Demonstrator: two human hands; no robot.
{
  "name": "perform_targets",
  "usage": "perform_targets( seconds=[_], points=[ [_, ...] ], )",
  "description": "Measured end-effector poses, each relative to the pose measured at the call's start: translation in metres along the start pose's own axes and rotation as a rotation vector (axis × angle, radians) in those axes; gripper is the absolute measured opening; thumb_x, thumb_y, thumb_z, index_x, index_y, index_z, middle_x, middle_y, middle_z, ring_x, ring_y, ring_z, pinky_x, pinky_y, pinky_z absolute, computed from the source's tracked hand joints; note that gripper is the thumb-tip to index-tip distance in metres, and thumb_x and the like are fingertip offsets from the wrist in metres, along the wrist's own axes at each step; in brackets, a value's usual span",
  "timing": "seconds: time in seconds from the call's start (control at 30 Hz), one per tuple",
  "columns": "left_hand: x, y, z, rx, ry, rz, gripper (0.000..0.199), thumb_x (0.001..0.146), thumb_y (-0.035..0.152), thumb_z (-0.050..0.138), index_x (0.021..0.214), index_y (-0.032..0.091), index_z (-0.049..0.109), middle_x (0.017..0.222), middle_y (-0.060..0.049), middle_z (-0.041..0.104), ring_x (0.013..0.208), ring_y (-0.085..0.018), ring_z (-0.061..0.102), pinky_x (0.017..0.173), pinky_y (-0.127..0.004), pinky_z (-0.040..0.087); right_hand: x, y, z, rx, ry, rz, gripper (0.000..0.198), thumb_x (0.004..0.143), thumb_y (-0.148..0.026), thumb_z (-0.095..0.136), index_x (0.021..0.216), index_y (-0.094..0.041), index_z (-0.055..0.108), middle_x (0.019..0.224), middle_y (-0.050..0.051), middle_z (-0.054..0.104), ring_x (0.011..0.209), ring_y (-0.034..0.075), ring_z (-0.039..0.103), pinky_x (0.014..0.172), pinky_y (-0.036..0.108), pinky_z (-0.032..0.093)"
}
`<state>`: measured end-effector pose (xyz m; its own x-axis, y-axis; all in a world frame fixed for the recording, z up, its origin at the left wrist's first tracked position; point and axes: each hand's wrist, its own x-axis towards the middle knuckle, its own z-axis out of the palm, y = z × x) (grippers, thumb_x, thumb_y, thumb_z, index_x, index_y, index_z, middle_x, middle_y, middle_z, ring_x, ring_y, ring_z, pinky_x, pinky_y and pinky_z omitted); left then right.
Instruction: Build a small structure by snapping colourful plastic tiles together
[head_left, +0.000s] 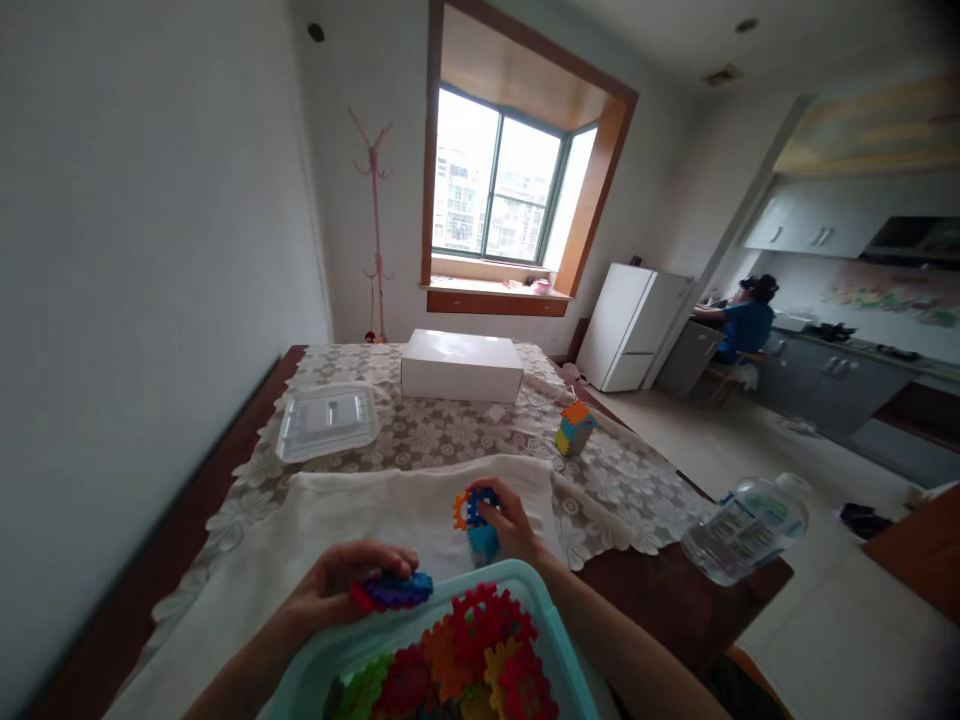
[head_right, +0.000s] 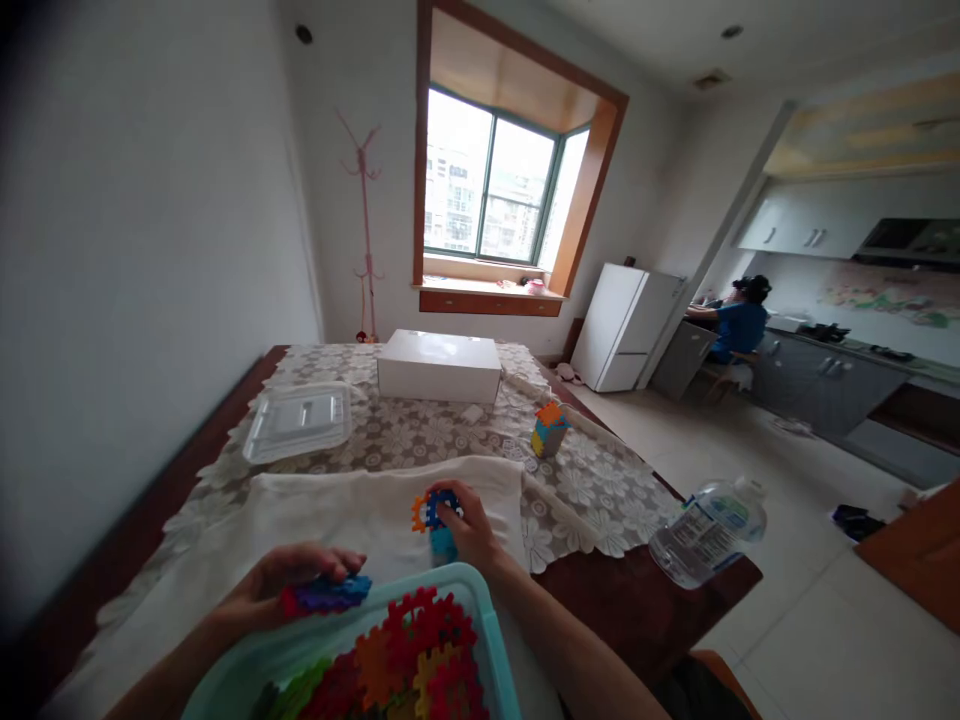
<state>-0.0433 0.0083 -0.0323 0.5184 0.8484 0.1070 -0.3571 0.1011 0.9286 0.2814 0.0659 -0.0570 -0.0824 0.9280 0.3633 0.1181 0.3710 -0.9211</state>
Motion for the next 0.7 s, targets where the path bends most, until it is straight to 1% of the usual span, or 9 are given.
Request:
perform_targets(
  seconds=[0.1, 0.23, 0.3, 0.37, 0.43, 0.47, 0.53, 0.6, 0.7],
  points=[
    [0.002, 0.000, 0.000, 0.004, -0.082, 0.057, 0.034, 0.078, 0.043, 0.103, 0.106, 0.024, 0.096, 0.123, -0.017, 0.091, 0.132, -0.043, 0.080, 0.116, -0.052, 0.062, -0.001, 0.003, 0.003, 0.102, 0.028, 0.046, 0.035, 0.093, -0.055, 0.082, 0.111, -0.025, 0.083, 0.111, 0.007, 0.081, 0.104, 0.026, 0.071, 0.093, 0.038, 0.062],
    [0.003, 0.000, 0.000, -0.038, -0.080, 0.079, 0.026, 0.079, 0.040, 0.104, 0.100, 0.027, 0.096, 0.109, -0.013, 0.092, 0.141, -0.043, 0.076, 0.118, -0.052, 0.060, -0.001, 0.001, 0.006, 0.203, 0.039, 0.091, 0.034, 0.084, -0.050, 0.094, 0.106, -0.025, 0.086, 0.110, 0.008, 0.083, 0.105, 0.027, 0.071, 0.096, 0.038, 0.061],
    [0.005, -0.002, -0.002, -0.059, -0.098, 0.091, 0.022, 0.080, 0.038, 0.104, 0.097, 0.027, 0.095, 0.108, -0.012, 0.092, 0.141, -0.044, 0.076, 0.116, -0.053, 0.061, 0.000, -0.007, 0.005, 0.385, 0.052, 0.142, 0.036, 0.078, -0.047, 0.099, 0.104, -0.025, 0.086, 0.107, 0.006, 0.083, 0.099, 0.025, 0.072, 0.093, 0.037, 0.061],
    [0.008, -0.005, -0.006, -0.081, -0.159, 0.132, 0.019, 0.080, 0.038, 0.104, 0.092, 0.027, 0.095, 0.105, -0.013, 0.092, 0.139, -0.044, 0.078, 0.115, -0.053, 0.062, 0.000, -0.021, 0.001, 0.675, -0.002, 0.195, 0.037, 0.076, -0.048, 0.102, 0.101, -0.026, 0.086, 0.099, 0.005, 0.082, 0.094, 0.023, 0.072, 0.096, 0.038, 0.062],
    [0.012, -0.008, -0.012, -0.073, -0.227, 0.160, 0.020, 0.081, 0.043, 0.104, 0.086, 0.026, 0.094, 0.098, -0.013, 0.092, 0.137, -0.043, 0.080, 0.119, -0.054, 0.060, -0.001, -0.036, -0.004, 0.916, -0.182, 0.188, 0.035, 0.078, -0.050, 0.102, 0.100, -0.028, 0.086, 0.091, 0.002, 0.080, 0.092, 0.023, 0.074, 0.108, 0.043, 0.060],
    [0.014, -0.010, -0.014, -0.051, -0.253, 0.160, 0.023, 0.082, 0.046, 0.103, 0.082, 0.026, 0.093, 0.094, -0.013, 0.091, 0.137, -0.043, 0.080, 0.123, -0.055, 0.058, -0.003, -0.042, -0.006, 0.956, -0.312, 0.145, 0.033, 0.080, -0.050, 0.102, 0.100, -0.029, 0.087, 0.089, 0.002, 0.079, 0.092, 0.023, 0.074, 0.114, 0.046, 0.058],
    [0.017, -0.011, -0.017, 0.005, -0.281, 0.151, 0.030, 0.085, 0.053, 0.100, 0.073, 0.027, 0.091, 0.087, -0.013, 0.090, 0.135, -0.042, 0.081, 0.130, -0.057, 0.052, -0.006, -0.050, -0.010, 0.875, -0.593, 0.037, 0.033, 0.081, -0.052, 0.103, 0.101, -0.029, 0.091, 0.088, 0.002, 0.080, 0.097, 0.024, 0.077, 0.124, 0.049, 0.051],
    [0.018, -0.010, -0.018, 0.039, -0.282, 0.158, 0.037, 0.088, 0.059, 0.096, 0.067, 0.029, 0.090, 0.083, -0.013, 0.090, 0.130, -0.041, 0.083, 0.135, -0.059, 0.047, -0.007, -0.055, -0.012, 0.719, -0.803, -0.053, 0.035, 0.080, -0.054, 0.104, 0.099, -0.027, 0.093, 0.091, 0.003, 0.083, 0.105, 0.025, 0.080, 0.129, 0.049, 0.046],
    [0.015, -0.004, -0.014, 0.051, -0.255, 0.186, 0.035, 0.088, 0.062, 0.095, 0.069, 0.032, 0.091, 0.083, -0.012, 0.090, 0.120, -0.041, 0.087, 0.136, -0.065, 0.046, -0.006, -0.061, -0.016, 0.569, -0.887, -0.123, 0.037, 0.080, -0.055, 0.105, 0.102, -0.027, 0.094, 0.101, 0.005, 0.089, 0.113, 0.026, 0.083, 0.135, 0.049, 0.041]
  ],
)
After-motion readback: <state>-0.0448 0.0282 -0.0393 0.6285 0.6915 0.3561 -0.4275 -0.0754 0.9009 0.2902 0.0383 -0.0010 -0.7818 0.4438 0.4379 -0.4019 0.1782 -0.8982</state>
